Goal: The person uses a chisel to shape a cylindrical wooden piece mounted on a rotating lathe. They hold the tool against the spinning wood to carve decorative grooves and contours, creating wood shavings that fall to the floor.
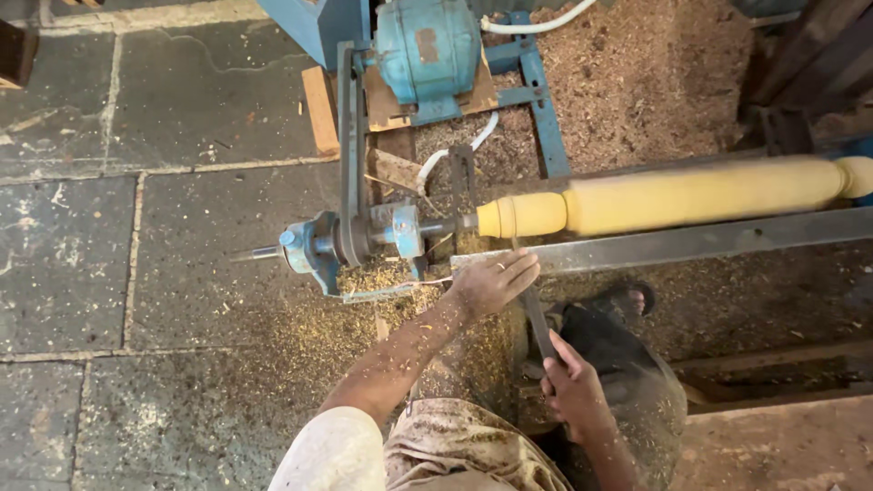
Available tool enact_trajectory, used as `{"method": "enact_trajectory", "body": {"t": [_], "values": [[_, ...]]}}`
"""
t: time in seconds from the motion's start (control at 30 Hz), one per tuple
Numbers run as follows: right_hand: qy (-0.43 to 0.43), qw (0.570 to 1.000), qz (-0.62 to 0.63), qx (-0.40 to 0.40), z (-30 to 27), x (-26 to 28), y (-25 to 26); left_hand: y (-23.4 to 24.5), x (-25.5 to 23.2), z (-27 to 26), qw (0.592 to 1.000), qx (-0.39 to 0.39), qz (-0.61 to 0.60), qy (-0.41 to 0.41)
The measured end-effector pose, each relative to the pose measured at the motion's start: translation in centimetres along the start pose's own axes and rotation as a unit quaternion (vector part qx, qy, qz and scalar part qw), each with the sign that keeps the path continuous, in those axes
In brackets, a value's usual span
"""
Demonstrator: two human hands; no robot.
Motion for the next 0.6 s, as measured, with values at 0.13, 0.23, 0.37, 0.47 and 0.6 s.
{"method": "enact_trajectory", "body": {"t": [0.13, 0.23, 0.37, 0.47, 0.6], "values": [[0.007, 1.000, 0.023, 0.002, 0.3, -1.0, -0.8, 0.0, -0.1, 0.2, 1.000, 0.026, 0.012, 0.001], [0.016, 0.999, 0.029, 0.000, 0.3, -0.8, -1.3, -0.3, -0.1, 0.3, 0.999, 0.034, 0.017, 0.001], [0.022, 1.000, 0.017, -0.003, 0.2, -0.5, -1.8, -0.8, -0.1, 0.3, 0.999, 0.043, 0.017, -0.008], [0.014, 1.000, 0.027, -0.007, -0.1, -0.6, -1.9, -0.9, -0.2, 0.2, 0.998, 0.057, 0.010, -0.002], [0.050, 0.998, 0.045, -0.008, -0.7, -0.5, -2.6, -0.3, -0.4, 0.2, 0.999, 0.038, 0.007, -0.010]]}}
Point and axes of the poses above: each hand's wrist, its own z-axis towards the middle knuckle, its own y-axis out of the back of the hand, x = y × z, the point moved 5 cm from there along z, towards the middle knuckle, and after that the axes turned 9 degrees about x, right-handed, at the moved point
